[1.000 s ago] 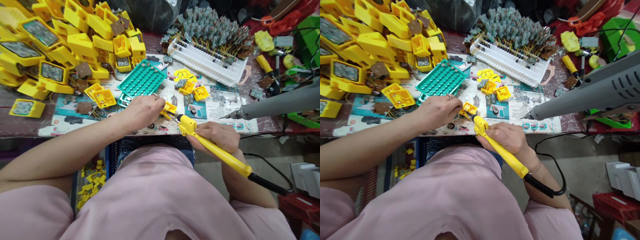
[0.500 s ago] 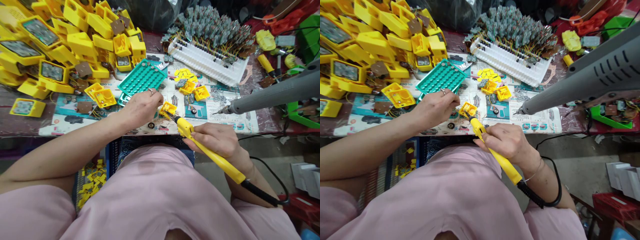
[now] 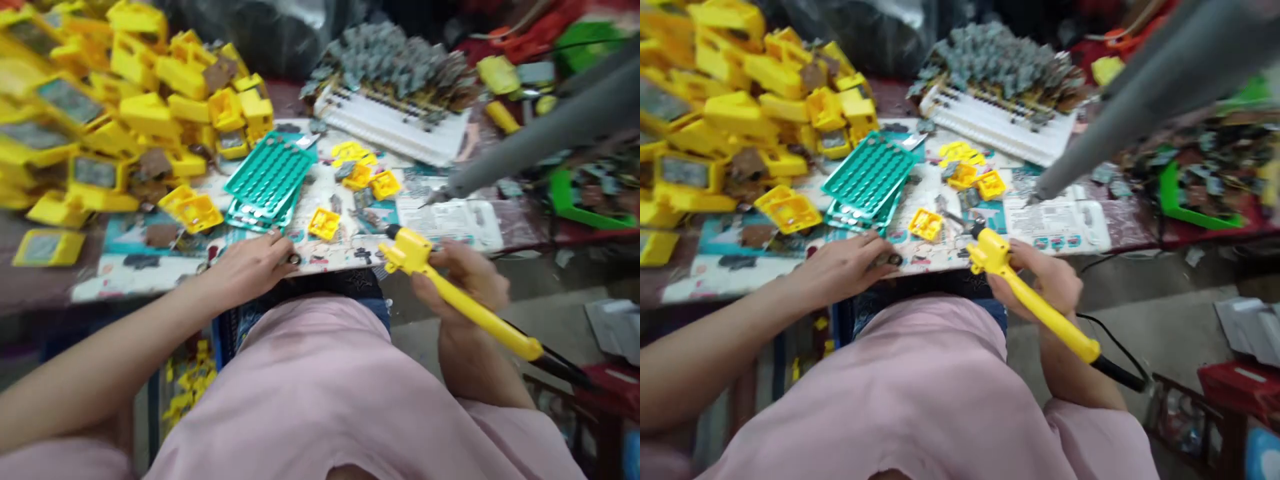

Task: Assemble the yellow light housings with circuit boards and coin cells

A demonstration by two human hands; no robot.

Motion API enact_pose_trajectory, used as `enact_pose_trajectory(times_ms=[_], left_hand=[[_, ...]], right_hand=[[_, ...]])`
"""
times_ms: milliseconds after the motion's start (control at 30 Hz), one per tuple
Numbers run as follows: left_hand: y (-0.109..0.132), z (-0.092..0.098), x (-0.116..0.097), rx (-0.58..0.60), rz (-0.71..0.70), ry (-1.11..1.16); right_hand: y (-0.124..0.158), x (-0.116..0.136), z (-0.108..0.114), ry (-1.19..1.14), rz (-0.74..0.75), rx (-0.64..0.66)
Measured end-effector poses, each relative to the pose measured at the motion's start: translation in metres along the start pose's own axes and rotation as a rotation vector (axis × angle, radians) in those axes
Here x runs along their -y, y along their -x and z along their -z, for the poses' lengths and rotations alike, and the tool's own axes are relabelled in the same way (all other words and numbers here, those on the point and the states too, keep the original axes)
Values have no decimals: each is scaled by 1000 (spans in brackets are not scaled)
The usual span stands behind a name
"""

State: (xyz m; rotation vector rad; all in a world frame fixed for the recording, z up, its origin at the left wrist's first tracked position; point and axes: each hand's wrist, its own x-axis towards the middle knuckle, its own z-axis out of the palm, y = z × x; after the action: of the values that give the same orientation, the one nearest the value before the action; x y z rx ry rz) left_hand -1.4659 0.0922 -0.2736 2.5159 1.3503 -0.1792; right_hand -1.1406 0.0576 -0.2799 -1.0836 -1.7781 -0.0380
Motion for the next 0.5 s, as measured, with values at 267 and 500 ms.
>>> enact_pose_trajectory(times_ms=[267, 500], left_hand=[[-41, 57, 37, -225, -93, 147], [-91, 108, 7, -103, 10, 68]], right_hand=[[-6, 3, 0, 65, 72, 30], [10, -6, 13, 43, 49, 7]])
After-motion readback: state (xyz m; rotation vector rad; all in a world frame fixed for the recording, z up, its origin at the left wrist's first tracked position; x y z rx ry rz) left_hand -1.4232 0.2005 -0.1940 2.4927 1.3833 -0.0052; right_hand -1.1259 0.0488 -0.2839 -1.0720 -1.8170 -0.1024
